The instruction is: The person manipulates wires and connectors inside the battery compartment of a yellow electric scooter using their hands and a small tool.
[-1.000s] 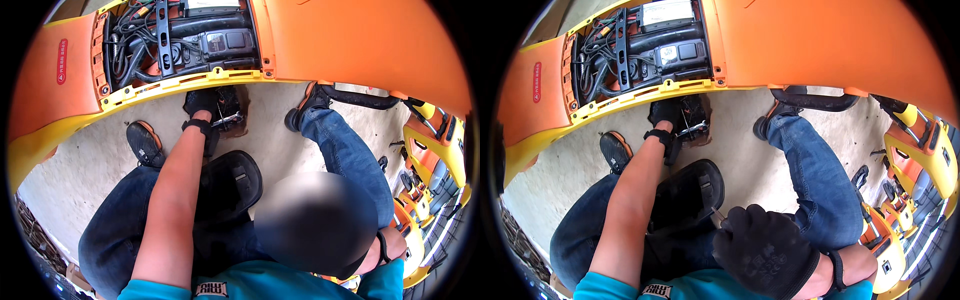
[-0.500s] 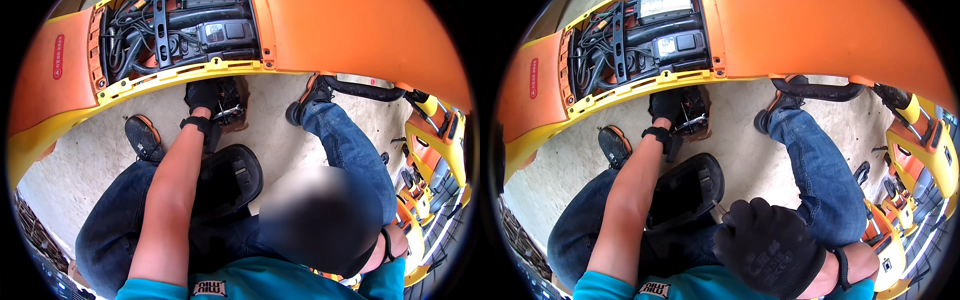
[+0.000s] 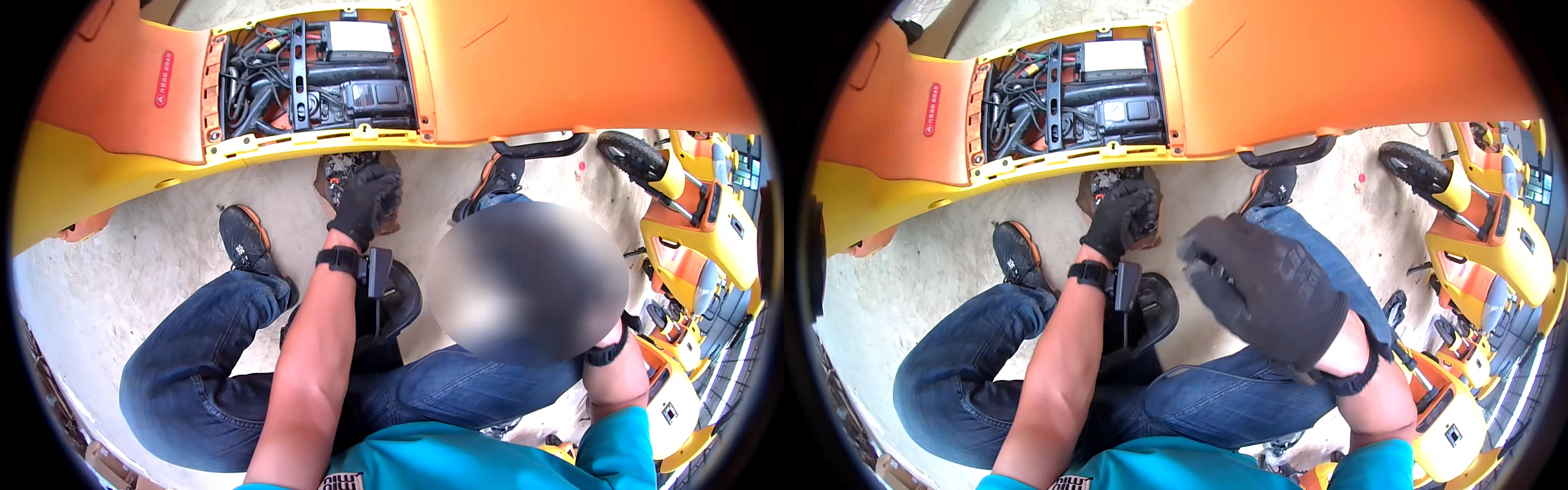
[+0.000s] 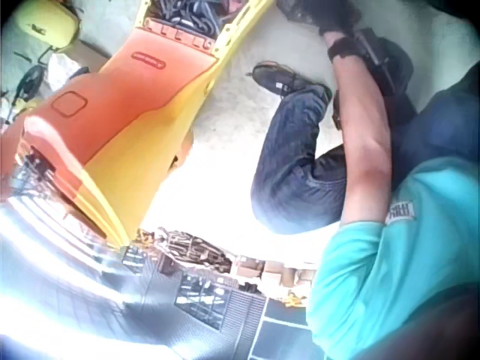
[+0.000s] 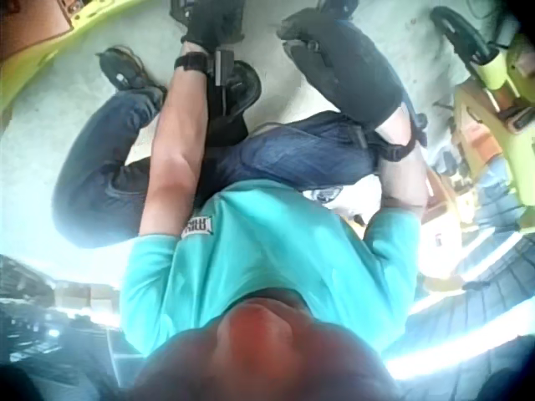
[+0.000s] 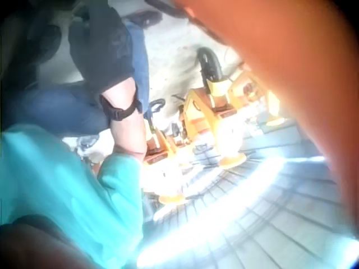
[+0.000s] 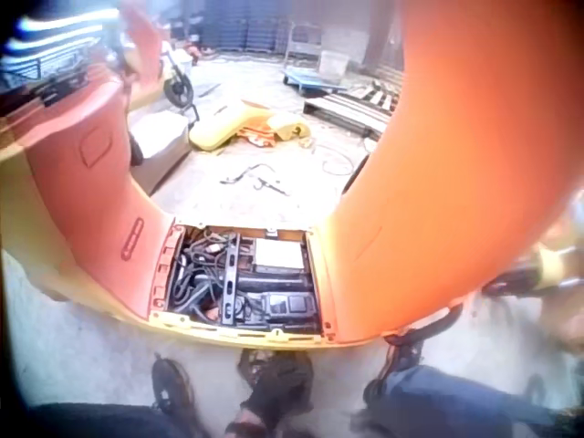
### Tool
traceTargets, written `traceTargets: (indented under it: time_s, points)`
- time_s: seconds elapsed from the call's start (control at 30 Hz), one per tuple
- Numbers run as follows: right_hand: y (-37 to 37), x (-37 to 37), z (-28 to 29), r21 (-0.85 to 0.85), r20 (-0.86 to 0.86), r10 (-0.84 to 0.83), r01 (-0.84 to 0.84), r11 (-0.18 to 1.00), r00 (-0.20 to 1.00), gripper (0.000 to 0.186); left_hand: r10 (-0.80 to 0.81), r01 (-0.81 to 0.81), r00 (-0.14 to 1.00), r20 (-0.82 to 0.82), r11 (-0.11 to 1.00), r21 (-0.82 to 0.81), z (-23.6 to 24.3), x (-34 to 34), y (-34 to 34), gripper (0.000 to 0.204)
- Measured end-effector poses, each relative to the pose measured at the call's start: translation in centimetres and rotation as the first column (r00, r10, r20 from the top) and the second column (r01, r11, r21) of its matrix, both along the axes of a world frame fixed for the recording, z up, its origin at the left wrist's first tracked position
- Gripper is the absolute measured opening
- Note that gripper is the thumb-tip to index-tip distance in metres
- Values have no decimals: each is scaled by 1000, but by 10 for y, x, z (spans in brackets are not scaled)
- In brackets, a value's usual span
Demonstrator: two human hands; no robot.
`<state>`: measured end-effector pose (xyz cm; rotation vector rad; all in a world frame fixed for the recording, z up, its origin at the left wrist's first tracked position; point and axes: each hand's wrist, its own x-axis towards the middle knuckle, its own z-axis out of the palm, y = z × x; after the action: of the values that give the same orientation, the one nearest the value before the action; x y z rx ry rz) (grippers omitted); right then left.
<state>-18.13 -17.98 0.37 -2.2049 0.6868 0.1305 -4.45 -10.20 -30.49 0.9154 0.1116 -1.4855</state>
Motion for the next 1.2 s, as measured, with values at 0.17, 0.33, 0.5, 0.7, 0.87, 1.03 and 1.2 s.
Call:
traceTargets:
  time_s: [0.17, 0.33, 0.5, 0.7, 0.87, 1.03, 1.2]
  points:
    - [-15, -13, -9, 157, 95, -345, 328, 931, 934, 18, -215, 163, 968, -132, 932, -325, 75, -5, -10, 23]
    - [-19, -10, -19, 161, 41, -299, 289, 944, 953, 20, -218, 176, 975, -46, 880, -441, 101, 7, -16, 25]
    - [-22, -14, -21, 54, -1, -276, 276, 960, 961, 21, -224, 171, 973, -57, 864, -474, 111, 2, -23, 28]
    - [-26, -18, -31, -82, 27, -227, 229, 970, 973, 21, -220, 137, 969, -110, 854, -503, 105, 2, -23, 33]
    - [-24, -13, -32, -90, 8, -221, 221, 971, 975, 21, -234, 174, 970, -69, 862, -476, 108, 7, -21, 32]
    - [-24, -18, -37, -135, -34, -134, 128, 983, 990, 23, -332, 364, 931, 152, 875, -319, 105, 6, -19, 20]
    - [-10, -14, -44, -77, -81, -6, -1, 997, 997, 18, -504, 468, 748, 432, 862, 196, 24, -10, -1, 16]
